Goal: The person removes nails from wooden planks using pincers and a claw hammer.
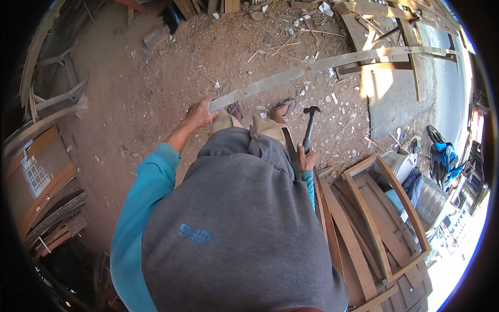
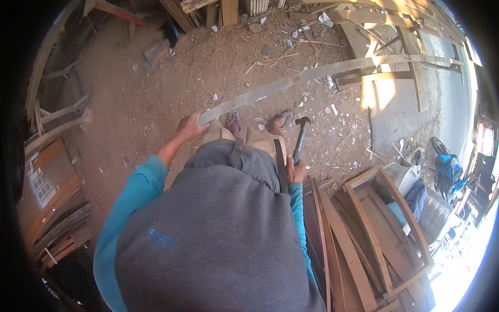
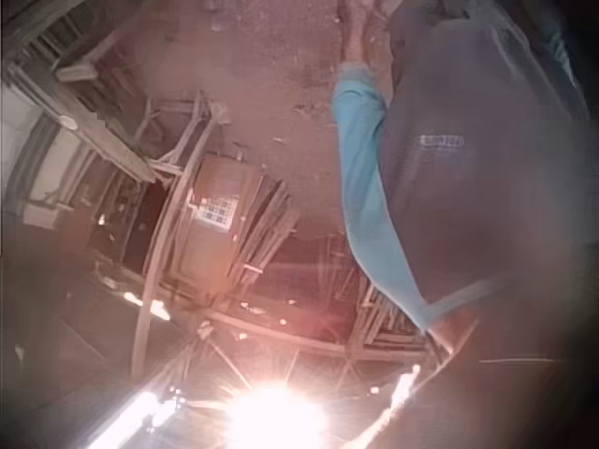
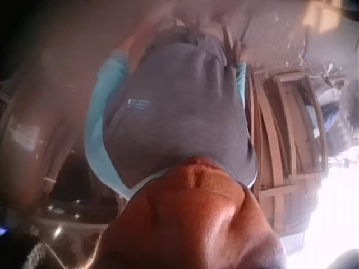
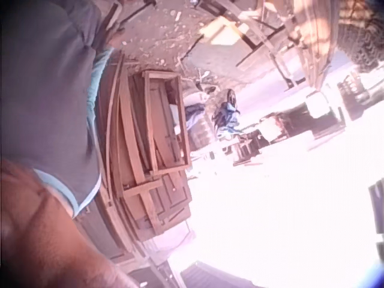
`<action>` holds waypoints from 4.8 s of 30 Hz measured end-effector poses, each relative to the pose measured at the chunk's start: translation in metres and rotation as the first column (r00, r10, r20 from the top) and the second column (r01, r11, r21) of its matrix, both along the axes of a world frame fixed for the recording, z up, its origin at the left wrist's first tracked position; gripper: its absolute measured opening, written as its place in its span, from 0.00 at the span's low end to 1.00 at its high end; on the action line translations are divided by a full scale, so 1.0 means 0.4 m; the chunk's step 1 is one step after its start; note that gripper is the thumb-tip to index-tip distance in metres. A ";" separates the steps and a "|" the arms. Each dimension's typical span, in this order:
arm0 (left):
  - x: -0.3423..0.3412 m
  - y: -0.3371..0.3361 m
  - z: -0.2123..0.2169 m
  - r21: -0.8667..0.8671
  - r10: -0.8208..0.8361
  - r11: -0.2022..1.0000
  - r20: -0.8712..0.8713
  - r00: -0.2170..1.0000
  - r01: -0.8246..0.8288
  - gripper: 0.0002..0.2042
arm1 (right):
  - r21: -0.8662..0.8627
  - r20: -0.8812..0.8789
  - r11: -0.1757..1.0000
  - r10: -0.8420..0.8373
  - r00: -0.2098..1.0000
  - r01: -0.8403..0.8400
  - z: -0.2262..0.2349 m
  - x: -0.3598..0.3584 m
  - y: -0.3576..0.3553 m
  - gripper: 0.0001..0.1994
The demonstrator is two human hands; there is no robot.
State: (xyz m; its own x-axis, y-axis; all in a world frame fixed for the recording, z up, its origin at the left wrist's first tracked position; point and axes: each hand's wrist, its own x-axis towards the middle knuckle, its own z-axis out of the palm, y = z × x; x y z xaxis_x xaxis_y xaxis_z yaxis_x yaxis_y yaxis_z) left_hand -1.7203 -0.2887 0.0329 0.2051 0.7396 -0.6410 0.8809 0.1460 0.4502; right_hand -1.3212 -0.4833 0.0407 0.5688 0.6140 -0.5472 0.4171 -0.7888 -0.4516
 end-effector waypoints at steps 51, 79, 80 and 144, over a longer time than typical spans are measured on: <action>0.007 -0.032 0.028 0.035 -0.026 0.999 0.081 0.996 0.024 0.30 | 0.148 0.028 0.970 0.193 0.981 -0.195 0.296 -0.147 0.126 0.26; 0.299 0.206 0.089 -0.105 -0.233 0.961 0.193 0.953 0.256 0.35 | 0.243 0.260 0.718 0.600 0.757 -0.652 0.227 0.197 0.271 0.14; 0.293 0.209 0.080 -0.140 -0.227 0.956 0.195 0.954 0.256 0.37 | 0.258 0.309 0.661 0.635 0.708 -0.705 0.214 0.215 0.298 0.14; 0.388 0.099 0.081 -0.018 -0.057 0.998 -0.050 0.997 0.056 0.28 | 0.270 0.159 0.963 -0.020 0.987 -0.024 0.108 0.405 0.063 0.24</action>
State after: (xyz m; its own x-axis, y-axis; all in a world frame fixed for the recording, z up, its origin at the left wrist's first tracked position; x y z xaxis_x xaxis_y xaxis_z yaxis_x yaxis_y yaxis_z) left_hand -1.5652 -0.2490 0.0655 0.2136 0.7168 -0.6637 0.9095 0.1021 0.4030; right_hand -1.1591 -0.4580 0.0841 0.6332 0.7278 -0.2634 0.5024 -0.6453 -0.5755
